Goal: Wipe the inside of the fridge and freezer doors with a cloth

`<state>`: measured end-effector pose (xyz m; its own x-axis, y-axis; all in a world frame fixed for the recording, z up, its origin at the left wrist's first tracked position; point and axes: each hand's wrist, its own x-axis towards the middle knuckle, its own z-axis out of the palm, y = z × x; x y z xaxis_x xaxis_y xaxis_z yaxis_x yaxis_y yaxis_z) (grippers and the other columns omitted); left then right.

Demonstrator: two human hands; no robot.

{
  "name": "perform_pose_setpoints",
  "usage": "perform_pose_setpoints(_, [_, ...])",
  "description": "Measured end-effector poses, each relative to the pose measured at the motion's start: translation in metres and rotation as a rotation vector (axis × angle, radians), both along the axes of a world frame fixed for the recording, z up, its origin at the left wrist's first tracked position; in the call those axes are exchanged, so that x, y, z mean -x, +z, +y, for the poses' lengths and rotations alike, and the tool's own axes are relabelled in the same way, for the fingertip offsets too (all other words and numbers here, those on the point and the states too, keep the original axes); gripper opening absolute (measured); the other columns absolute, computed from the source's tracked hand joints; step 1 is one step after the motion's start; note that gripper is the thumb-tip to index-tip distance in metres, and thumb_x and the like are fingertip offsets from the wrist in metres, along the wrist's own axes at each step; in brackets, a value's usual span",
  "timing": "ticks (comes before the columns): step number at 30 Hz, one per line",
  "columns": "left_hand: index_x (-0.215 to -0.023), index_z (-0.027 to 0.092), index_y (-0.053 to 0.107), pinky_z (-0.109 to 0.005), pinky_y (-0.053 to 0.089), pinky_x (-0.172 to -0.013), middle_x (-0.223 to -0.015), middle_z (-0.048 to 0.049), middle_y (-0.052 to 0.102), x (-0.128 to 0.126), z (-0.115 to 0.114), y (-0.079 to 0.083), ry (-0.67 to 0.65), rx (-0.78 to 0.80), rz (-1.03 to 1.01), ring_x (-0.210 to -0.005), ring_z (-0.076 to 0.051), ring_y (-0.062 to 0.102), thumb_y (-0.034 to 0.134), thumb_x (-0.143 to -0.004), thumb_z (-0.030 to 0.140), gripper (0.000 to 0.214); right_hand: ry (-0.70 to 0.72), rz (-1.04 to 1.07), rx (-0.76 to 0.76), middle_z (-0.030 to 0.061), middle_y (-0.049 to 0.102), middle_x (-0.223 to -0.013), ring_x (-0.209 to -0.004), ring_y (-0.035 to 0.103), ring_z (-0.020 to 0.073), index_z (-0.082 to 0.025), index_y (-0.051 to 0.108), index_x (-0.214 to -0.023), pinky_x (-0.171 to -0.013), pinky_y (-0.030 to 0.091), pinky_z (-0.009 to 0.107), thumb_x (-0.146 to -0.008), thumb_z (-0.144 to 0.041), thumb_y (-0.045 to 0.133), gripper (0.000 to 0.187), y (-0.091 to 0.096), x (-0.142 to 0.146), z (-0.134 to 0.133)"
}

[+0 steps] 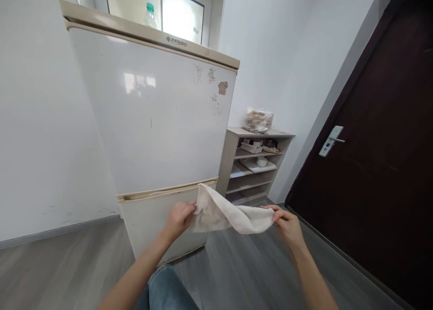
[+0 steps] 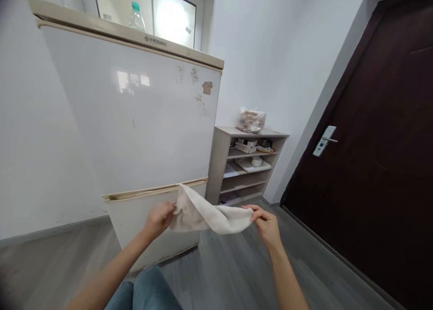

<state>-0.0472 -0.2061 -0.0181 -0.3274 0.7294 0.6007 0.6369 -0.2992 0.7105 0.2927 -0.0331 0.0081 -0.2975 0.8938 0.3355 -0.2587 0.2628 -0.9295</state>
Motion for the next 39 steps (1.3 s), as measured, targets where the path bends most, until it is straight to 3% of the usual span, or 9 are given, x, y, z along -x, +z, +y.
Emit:
perform_pose_setpoints(3, [-0.08, 0.031, 0.077, -0.039, 0.05, -0.09, -0.11, -0.0109, 0.082, 0.001, -0.007, 0.002, -0.075, 0.005, 0.117, -0.093, -0.023, 0.073, 0.065, -0.08, 0.021, 0.015, -0.037, 0.035, 0.003, 0.0093, 0.076, -0.087, -0.091, 0.071, 0.0287, -0.023, 0.066, -0.044, -0.069, 0.052, 0.032, -0.054, -0.029, 0.086, 0.024, 0.002, 0.001, -0.001])
perform_pose_setpoints(7, [-0.079, 0.03, 0.073, -0.039, 0.049, -0.092, -0.112, -0.0104, 0.082, -0.005, -0.01, 0.005, -0.007, -0.027, 0.019, -0.096, -0.023, 0.073, 0.064, -0.079, 0.02, 0.013, -0.078, 0.054, 0.013, 0.0091, 0.077, -0.087, -0.092, 0.071, 0.0288, -0.022, 0.065, -0.047, -0.07, 0.052, 0.032, -0.054, -0.03, 0.085, 0.023, -0.001, 0.001, 0.002])
perform_pose_setpoints(12, [-0.076, 0.026, 0.058, -0.031, 0.047, -0.084, -0.087, -0.0031, 0.077, -0.021, -0.001, 0.014, -0.075, 0.083, -0.461, -0.088, -0.019, 0.067, 0.064, -0.075, 0.025, 0.007, -0.148, 0.016, 0.081, 0.0104, 0.077, -0.09, -0.083, 0.069, 0.0247, -0.021, 0.065, -0.056, -0.063, 0.05, 0.029, -0.053, -0.036, 0.084, 0.024, 0.0, 0.009, 0.002])
perform_pose_setpoints(18, [-0.087, 0.029, 0.043, -0.024, 0.028, -0.051, -0.056, 0.0121, 0.042, -0.032, 0.008, 0.013, -0.245, 0.268, -0.814, -0.05, -0.01, 0.04, 0.054, -0.078, 0.036, 0.017, -0.141, 0.032, 0.267, 0.003, 0.072, -0.075, -0.065, 0.062, 0.0157, -0.021, 0.069, -0.07, -0.056, 0.047, 0.024, -0.047, -0.04, 0.088, 0.035, 0.005, 0.022, -0.002])
perform_pose_setpoints(22, [-0.098, 0.031, 0.044, -0.022, 0.028, -0.05, -0.059, 0.0128, 0.049, -0.031, 0.002, 0.01, -0.345, 0.361, -0.894, -0.051, -0.009, 0.042, 0.06, -0.079, 0.037, 0.026, -0.045, -0.028, 0.268, 0.0096, 0.077, -0.085, -0.08, 0.07, 0.022, -0.02, 0.076, -0.092, -0.071, 0.054, 0.03, -0.057, -0.056, 0.086, 0.052, 0.006, 0.018, -0.003])
perform_pose_setpoints(26, [-0.125, 0.03, 0.059, -0.024, 0.044, -0.071, -0.085, 0.0032, 0.069, -0.019, -0.008, 0.012, -0.373, 0.419, -0.839, -0.076, -0.012, 0.059, 0.066, -0.082, 0.045, 0.046, -0.057, -0.229, 0.074, 0.0136, 0.078, -0.103, -0.098, 0.071, 0.0275, -0.02, 0.079, -0.096, -0.088, 0.055, 0.038, -0.063, -0.057, 0.084, 0.05, 0.005, 0.009, -0.006])
perform_pose_setpoints(29, [-0.117, 0.026, 0.071, -0.029, 0.047, -0.083, -0.109, -0.0054, 0.075, -0.009, -0.014, 0.01, -0.364, 0.412, -0.891, -0.094, -0.018, 0.062, 0.074, -0.074, 0.056, 0.052, -0.014, -0.399, -0.05, 0.0134, 0.077, -0.111, -0.104, 0.071, 0.0295, -0.021, 0.08, -0.098, -0.094, 0.054, 0.042, -0.069, -0.054, 0.079, 0.044, 0.004, 0.007, -0.01])
perform_pose_setpoints(34, [-0.097, 0.026, 0.078, -0.026, 0.044, -0.076, -0.092, -0.002, 0.077, 0.003, -0.031, 0.0, -0.439, 0.462, -0.988, -0.082, -0.015, 0.063, 0.085, -0.058, 0.06, 0.052, 0.074, -0.646, -0.237, 0.0126, 0.077, -0.109, -0.098, 0.071, 0.0297, -0.023, 0.082, -0.098, -0.089, 0.056, 0.044, -0.074, -0.05, 0.072, 0.038, 0.012, 0.01, -0.022])
perform_pose_setpoints(39, [-0.094, 0.028, 0.079, -0.029, 0.048, -0.083, -0.107, -0.0049, 0.082, 0.021, -0.06, -0.003, -0.557, 0.461, -1.022, -0.102, -0.023, 0.07, 0.085, -0.059, 0.059, 0.047, 0.272, -0.608, -0.164, 0.0124, 0.078, -0.102, -0.096, 0.072, 0.0274, -0.023, 0.083, -0.091, -0.088, 0.056, 0.039, -0.082, -0.056, 0.068, 0.037, 0.023, 0.013, -0.031])
